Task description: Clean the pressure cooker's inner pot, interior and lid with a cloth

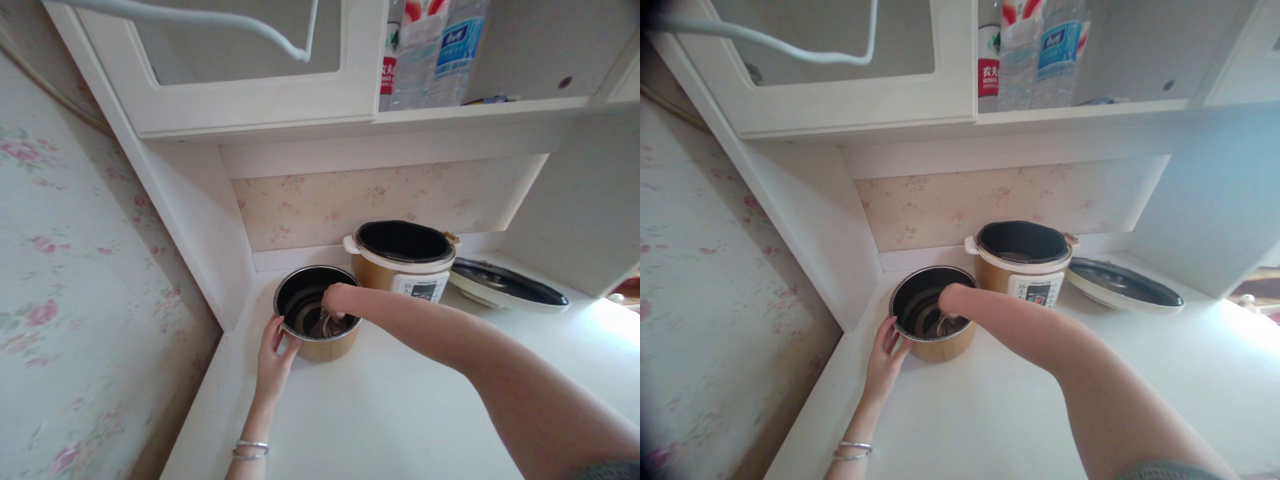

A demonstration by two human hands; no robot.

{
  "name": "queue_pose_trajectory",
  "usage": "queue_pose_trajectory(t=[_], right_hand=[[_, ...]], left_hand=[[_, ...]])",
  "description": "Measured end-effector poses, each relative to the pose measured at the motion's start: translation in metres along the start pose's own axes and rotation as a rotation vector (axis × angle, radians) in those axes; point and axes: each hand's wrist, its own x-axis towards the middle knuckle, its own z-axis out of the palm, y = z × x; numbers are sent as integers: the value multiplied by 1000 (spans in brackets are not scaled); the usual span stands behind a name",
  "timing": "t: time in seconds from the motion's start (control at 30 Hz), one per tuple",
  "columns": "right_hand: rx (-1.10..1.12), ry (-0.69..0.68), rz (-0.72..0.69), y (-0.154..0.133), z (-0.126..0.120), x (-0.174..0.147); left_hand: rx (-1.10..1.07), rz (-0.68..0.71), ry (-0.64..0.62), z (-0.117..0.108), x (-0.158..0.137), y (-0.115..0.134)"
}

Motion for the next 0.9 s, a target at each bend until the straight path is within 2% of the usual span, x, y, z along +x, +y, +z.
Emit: queue_pose_trajectory(t=[0.07,0.13,0.2,0.27,0.33,0.4,0.5,0.57,0.63,0.7,0.77,0.83,0.9], right_hand=[[124,-116,9,0,-8,-10],[270,-165,-5,4,-20,-23],[418,-111,-28,12,-34,-40],[533,0,-38,24,-43,-61],[695,152,-24,39,-46,-86],[993,361,21,54,-41,-113],[1375,812,163,75,-25,-154],[1390,1155,248,86,-11,-177],[1364,1408,286,94,6,-192],[1355,1496,301,97,25,-201],[1364,1488,311,93,44,-203],[1399,1520,286,82,63,-201],[1455,1625,265,65,78,-199]], left_hand=[[-24,-13,-3,0,0,0],[-48,-26,-7,1,1,-1],[-58,-28,-8,1,1,-1],[-59,-22,-12,1,1,-2],[-61,-14,-12,1,1,-3],[-66,-10,-5,1,2,-5],[-76,-30,6,1,2,-6],[-79,-51,4,1,2,-6],[-72,-64,-5,1,1,-7],[-61,-58,-7,2,1,-8],[-53,-40,5,3,0,-8],[-42,-29,19,4,0,-9],[-18,-23,21,5,-1,-9]])
